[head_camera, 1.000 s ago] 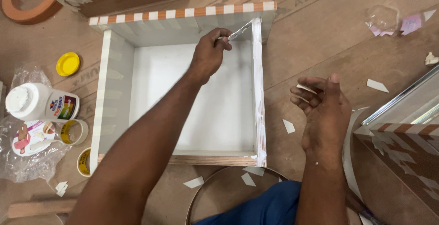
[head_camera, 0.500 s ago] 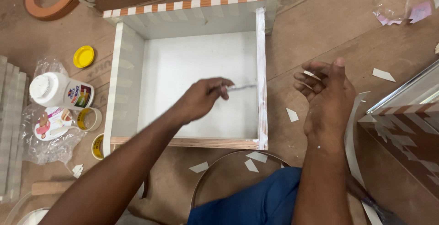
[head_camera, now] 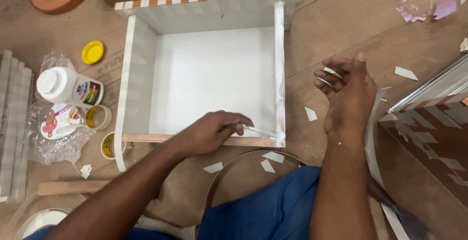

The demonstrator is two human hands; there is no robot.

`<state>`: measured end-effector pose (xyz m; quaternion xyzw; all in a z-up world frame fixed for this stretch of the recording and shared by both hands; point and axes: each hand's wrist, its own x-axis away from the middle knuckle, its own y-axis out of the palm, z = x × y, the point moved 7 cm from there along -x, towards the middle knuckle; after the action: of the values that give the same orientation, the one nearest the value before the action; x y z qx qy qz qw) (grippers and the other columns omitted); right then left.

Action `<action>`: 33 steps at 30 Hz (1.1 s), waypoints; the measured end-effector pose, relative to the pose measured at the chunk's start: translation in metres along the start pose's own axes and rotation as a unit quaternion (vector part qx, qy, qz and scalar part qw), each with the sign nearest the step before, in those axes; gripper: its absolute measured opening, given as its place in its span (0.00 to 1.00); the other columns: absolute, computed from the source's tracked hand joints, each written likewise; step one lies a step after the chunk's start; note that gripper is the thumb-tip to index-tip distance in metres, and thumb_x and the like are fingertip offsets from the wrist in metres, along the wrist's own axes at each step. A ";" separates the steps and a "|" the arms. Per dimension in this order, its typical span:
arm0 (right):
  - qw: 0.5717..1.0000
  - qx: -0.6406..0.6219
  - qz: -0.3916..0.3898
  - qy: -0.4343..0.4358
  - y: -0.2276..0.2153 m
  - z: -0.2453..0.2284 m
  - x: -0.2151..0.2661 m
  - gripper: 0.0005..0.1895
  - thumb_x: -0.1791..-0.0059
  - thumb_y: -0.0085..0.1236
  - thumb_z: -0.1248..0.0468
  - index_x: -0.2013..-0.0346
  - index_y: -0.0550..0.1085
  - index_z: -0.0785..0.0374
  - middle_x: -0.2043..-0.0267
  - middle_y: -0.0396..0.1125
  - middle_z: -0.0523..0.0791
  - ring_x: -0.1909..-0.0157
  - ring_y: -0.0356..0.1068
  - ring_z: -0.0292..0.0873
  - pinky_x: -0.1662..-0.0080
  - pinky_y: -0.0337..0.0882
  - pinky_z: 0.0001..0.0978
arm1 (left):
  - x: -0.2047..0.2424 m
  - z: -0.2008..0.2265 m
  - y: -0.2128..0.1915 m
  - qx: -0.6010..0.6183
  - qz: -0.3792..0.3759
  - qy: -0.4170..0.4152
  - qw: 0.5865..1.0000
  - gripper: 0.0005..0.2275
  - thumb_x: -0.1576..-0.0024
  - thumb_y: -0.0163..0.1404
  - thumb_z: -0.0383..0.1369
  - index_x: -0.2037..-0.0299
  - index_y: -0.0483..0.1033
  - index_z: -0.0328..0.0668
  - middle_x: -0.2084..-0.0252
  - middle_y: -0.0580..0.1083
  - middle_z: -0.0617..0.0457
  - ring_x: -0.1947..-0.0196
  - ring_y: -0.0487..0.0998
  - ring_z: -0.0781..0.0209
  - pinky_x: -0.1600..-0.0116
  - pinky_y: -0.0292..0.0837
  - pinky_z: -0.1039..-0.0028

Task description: The person applies glue to the edges of a wooden drawer using a brush, then attaches white edge banding strips to the sides. They use masking tape to secure the strips in place while the glue sets.

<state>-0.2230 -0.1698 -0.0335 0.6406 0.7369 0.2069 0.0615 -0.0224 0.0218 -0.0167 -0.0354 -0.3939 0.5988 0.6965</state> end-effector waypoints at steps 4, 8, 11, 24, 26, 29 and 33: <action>1.000 0.007 -0.029 0.001 -0.014 0.017 -0.010 0.26 0.42 0.47 0.44 0.56 0.72 0.67 0.57 0.72 0.51 0.59 0.76 0.47 0.56 0.76 0.39 | 0.023 -0.013 -0.027 0.066 0.086 0.108 0.988 0.14 0.32 0.42 0.35 0.40 0.75 0.45 0.60 0.82 0.50 0.60 0.77 0.68 0.52 0.73 0.70; 0.999 0.016 -0.043 -0.006 -0.035 0.028 -0.015 0.18 0.39 0.48 0.51 0.53 0.71 0.66 0.55 0.72 0.52 0.57 0.75 0.50 0.54 0.77 0.43 | 0.078 -0.096 -0.083 0.237 0.234 0.049 0.942 0.17 0.35 0.42 0.32 0.37 0.58 0.41 0.64 0.79 0.48 0.73 0.66 0.69 0.65 0.68 0.75; 0.997 0.054 -0.059 -0.018 -0.044 0.038 -0.020 0.20 0.34 0.38 0.52 0.51 0.70 0.66 0.52 0.72 0.52 0.54 0.76 0.52 0.51 0.78 0.45 | 0.135 -0.200 -0.148 0.303 0.475 -0.131 0.816 0.17 0.37 0.39 0.29 0.38 0.60 0.37 0.66 0.79 0.44 0.78 0.65 0.66 0.73 0.63 0.73; 0.958 0.259 -0.095 -0.083 -0.068 0.071 -0.035 0.21 0.31 0.29 0.53 0.43 0.66 0.68 0.42 0.68 0.56 0.43 0.73 0.54 0.43 0.75 0.46 | 0.170 -0.477 -0.261 0.365 0.535 -0.223 0.728 0.10 0.38 0.43 0.25 0.51 0.69 0.23 0.72 0.72 0.47 0.83 0.63 0.67 0.82 0.56 0.71; 0.965 0.234 -0.090 -0.076 -0.070 0.062 -0.031 0.20 0.31 0.31 0.53 0.43 0.66 0.67 0.43 0.68 0.55 0.44 0.74 0.54 0.44 0.76 0.45 | 0.167 -0.486 -0.260 0.380 0.560 -0.194 0.710 0.09 0.42 0.43 0.24 0.53 0.62 0.28 0.72 0.74 0.41 0.85 0.64 0.62 0.83 0.58 0.67; 0.974 0.211 -0.037 -0.069 -0.083 0.021 0.002 0.21 0.30 0.38 0.51 0.46 0.67 0.68 0.48 0.69 0.54 0.49 0.74 0.54 0.48 0.75 0.44 | 0.177 -0.499 -0.249 0.342 0.554 -0.180 0.737 0.11 0.35 0.49 0.35 0.52 0.67 0.33 0.70 0.73 0.47 0.84 0.63 0.63 0.80 0.59 0.69; 0.966 0.239 -0.031 -0.094 -0.084 -0.023 0.060 0.21 0.34 0.44 0.52 0.47 0.72 0.70 0.52 0.70 0.53 0.53 0.73 0.51 0.51 0.74 0.40 | 0.204 -0.475 -0.262 0.124 0.581 -0.318 0.739 0.12 0.32 0.48 0.40 0.47 0.69 0.41 0.69 0.72 0.49 0.81 0.67 0.62 0.76 0.61 0.68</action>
<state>-0.3182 -0.1241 -0.0346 0.6303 0.7753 -0.0380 -0.0180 0.4642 0.3249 -0.1029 0.0212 -0.4177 0.9072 0.0459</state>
